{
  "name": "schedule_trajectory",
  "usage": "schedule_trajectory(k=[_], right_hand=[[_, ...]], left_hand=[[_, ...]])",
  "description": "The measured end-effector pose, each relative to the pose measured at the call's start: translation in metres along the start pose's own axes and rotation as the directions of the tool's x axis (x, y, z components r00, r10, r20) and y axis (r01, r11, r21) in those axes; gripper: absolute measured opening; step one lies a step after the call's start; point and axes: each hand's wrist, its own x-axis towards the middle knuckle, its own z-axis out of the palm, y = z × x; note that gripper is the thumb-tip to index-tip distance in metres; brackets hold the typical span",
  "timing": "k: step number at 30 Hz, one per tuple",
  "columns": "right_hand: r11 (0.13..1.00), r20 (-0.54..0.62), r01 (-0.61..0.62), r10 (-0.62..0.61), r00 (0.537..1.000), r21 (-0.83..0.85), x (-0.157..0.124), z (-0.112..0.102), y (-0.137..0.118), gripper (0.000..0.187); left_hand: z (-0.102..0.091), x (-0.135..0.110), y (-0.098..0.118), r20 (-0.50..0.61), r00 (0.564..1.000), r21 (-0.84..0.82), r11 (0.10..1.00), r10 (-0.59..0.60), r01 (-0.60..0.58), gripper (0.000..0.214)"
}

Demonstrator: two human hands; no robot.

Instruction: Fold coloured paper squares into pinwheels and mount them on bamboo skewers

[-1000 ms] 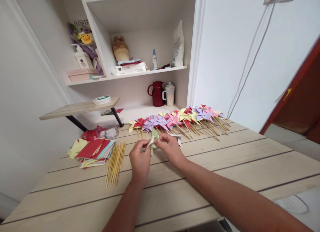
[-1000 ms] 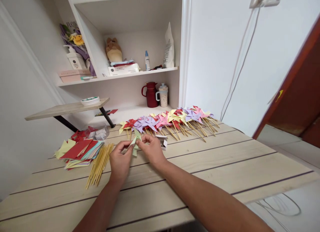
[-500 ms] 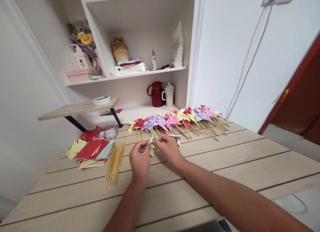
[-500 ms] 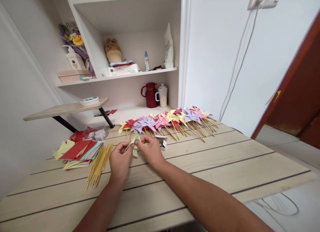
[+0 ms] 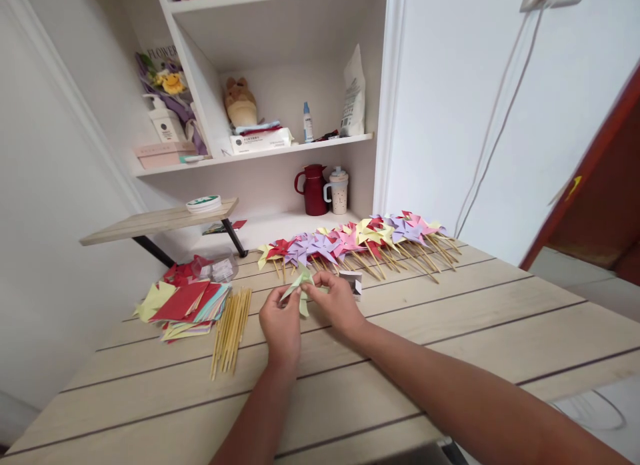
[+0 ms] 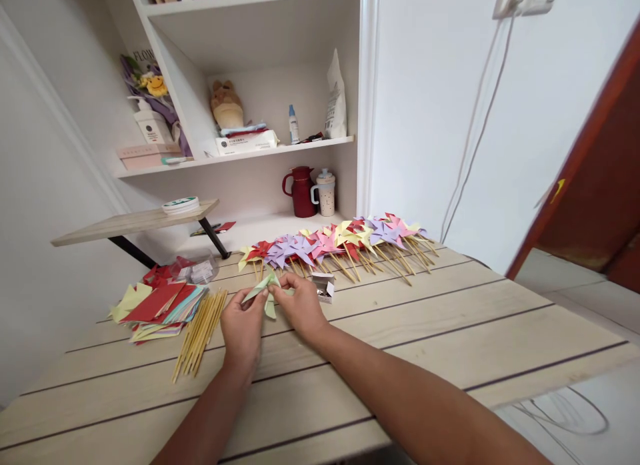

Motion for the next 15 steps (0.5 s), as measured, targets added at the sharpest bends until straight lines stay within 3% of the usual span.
schedule_trajectory(k=[4, 9, 12, 15], right_hand=[[0.991, 0.047, -0.052, 0.047, 0.998, 0.124, 0.0021, 0.0005, 0.0027, 0.022], [0.954, 0.112, -0.100, 0.071, 0.991, 0.281, 0.0031, 0.0006, 0.0030, 0.023], [0.961, 0.124, -0.080, 0.048, 0.991, 0.264, 0.0032, -0.0022, 0.0011, 0.019], [0.976, 0.114, -0.031, 0.007, 0.994, 0.215, 0.0031, -0.0057, -0.0001, 0.014]], left_hand=[[0.0021, 0.0019, -0.0009, -0.002, 0.998, -0.092, 0.994, -0.056, 0.055, 0.024], [0.0014, 0.0014, 0.0012, -0.012, 1.000, -0.012, 1.000, -0.003, 0.003, 0.021], [-0.0018, 0.0001, 0.0041, -0.018, 0.982, 0.160, 0.970, 0.188, -0.183, 0.010], [-0.0056, -0.0009, 0.0062, 0.027, 0.894, 0.305, 0.848, 0.447, -0.433, 0.006]])
